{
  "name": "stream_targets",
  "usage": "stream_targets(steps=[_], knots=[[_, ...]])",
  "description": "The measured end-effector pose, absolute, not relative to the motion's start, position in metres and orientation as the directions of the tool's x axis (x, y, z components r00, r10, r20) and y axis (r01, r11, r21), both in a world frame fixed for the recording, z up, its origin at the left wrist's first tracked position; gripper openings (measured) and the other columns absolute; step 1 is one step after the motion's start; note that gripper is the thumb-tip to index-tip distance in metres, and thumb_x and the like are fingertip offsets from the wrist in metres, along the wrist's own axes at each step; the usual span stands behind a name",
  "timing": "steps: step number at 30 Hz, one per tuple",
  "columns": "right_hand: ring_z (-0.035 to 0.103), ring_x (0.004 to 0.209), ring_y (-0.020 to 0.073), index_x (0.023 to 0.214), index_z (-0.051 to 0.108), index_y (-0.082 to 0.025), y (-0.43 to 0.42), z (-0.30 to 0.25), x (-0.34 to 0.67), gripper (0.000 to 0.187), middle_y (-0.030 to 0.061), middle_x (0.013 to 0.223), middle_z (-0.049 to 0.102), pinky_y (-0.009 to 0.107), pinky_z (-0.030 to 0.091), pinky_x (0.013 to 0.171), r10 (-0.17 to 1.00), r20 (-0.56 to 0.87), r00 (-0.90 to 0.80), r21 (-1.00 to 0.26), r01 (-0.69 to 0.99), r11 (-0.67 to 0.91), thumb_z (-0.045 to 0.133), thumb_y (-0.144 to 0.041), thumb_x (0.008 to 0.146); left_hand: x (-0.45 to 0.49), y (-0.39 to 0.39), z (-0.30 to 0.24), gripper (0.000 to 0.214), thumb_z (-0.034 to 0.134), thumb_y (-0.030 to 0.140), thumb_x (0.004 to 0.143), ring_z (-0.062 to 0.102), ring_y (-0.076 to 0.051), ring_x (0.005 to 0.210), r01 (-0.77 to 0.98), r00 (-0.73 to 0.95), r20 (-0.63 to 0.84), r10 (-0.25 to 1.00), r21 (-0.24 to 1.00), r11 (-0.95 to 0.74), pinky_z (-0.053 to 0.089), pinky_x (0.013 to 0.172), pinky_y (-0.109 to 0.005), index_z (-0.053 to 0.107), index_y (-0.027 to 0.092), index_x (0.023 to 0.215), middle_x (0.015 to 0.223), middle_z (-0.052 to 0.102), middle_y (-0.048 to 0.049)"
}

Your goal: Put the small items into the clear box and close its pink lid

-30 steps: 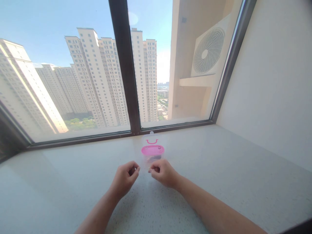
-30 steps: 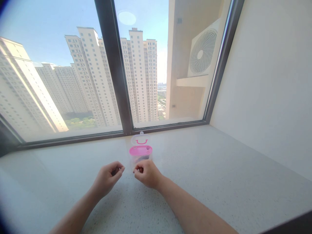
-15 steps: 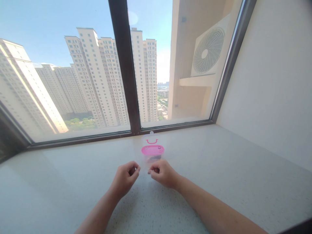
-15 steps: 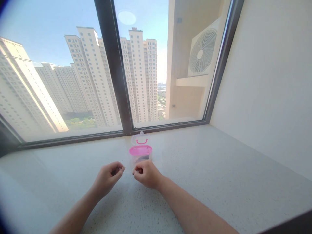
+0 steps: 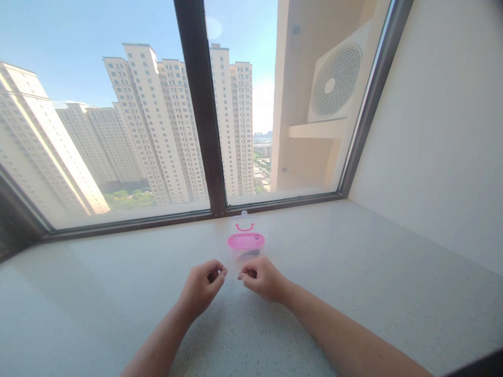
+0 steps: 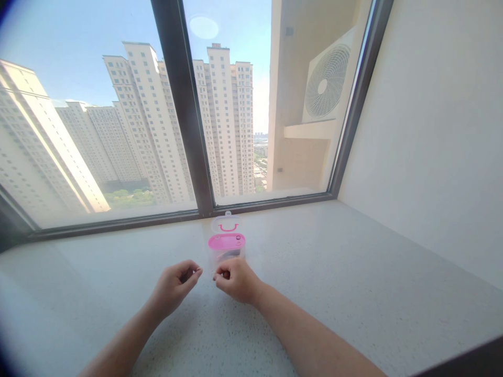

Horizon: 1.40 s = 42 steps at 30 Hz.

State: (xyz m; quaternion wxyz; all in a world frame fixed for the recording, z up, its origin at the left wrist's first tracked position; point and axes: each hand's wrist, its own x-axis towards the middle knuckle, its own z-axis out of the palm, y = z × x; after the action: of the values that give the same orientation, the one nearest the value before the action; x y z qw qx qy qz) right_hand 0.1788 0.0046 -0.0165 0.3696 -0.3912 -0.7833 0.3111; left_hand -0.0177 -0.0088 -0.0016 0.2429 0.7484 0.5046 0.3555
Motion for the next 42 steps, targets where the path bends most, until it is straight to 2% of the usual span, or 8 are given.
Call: stream_targets(steps=[12, 21, 31, 42], knots=[[0.031, 0.047, 0.0066, 0.06, 0.062, -0.012, 0.0047, -0.0167, 0.1792, 0.015, -0.0064, 0.048, 0.037, 0.02, 0.023, 0.045, 0.843, 0.336, -0.421, -0.785, 0.369, 0.497, 0.055, -0.015, 0.073, -0.0179, -0.0086, -0.0023, 0.027, 0.05, 0.036, 0.083, 0.032, -0.01, 0.05, 0.599, 0.252, 0.275, 0.928, 0.709, -0.373, 0.026, 0.05, -0.021, 0.06, 0.015, 0.07, 0.051, 0.034, 0.0069], [0.031, 0.049, 0.0065, 0.053, 0.054, -0.013, 0.006, -0.0162, 0.1784, 0.021, -0.0064, 0.049, 0.035, 0.02, 0.023, 0.046, 0.835, 0.362, -0.415, -0.79, 0.338, 0.511, 0.055, -0.014, 0.074, -0.0185, -0.0076, -0.0039, 0.03, 0.05, 0.039, 0.083, 0.032, -0.009, 0.05, 0.611, 0.253, 0.284, 0.925, 0.694, -0.38, 0.025, 0.05, -0.022, 0.062, 0.014, 0.071, 0.051, 0.034, 0.0068], [0.038, 0.05, 0.0078, 0.063, 0.067, -0.012, 0.0072, -0.0162, 0.1786, 0.019, -0.0044, 0.05, 0.045, 0.019, 0.028, 0.048, 0.842, 0.38, -0.383, -0.797, 0.326, 0.509, 0.053, -0.012, 0.075, -0.0186, -0.0065, -0.0048, 0.03, 0.051, 0.038, 0.083, 0.03, -0.009, 0.05, 0.592, 0.257, 0.291, 0.922, 0.707, -0.388, 0.024, 0.049, -0.021, 0.064, 0.014, 0.072, 0.051, 0.032, 0.0068], [0.043, 0.051, 0.0077, 0.067, 0.069, -0.012, 0.007, -0.0141, 0.1795, 0.02, -0.0032, 0.054, 0.053, 0.018, 0.03, 0.051, 0.85, 0.399, -0.344, -0.805, 0.314, 0.504, 0.052, -0.011, 0.077, -0.0176, -0.0081, -0.0015, 0.028, 0.051, 0.035, 0.083, 0.028, -0.009, 0.05, 0.571, 0.261, 0.299, 0.918, 0.719, -0.396, 0.023, 0.048, -0.021, 0.065, 0.013, 0.074, 0.051, 0.03, 0.0065]])
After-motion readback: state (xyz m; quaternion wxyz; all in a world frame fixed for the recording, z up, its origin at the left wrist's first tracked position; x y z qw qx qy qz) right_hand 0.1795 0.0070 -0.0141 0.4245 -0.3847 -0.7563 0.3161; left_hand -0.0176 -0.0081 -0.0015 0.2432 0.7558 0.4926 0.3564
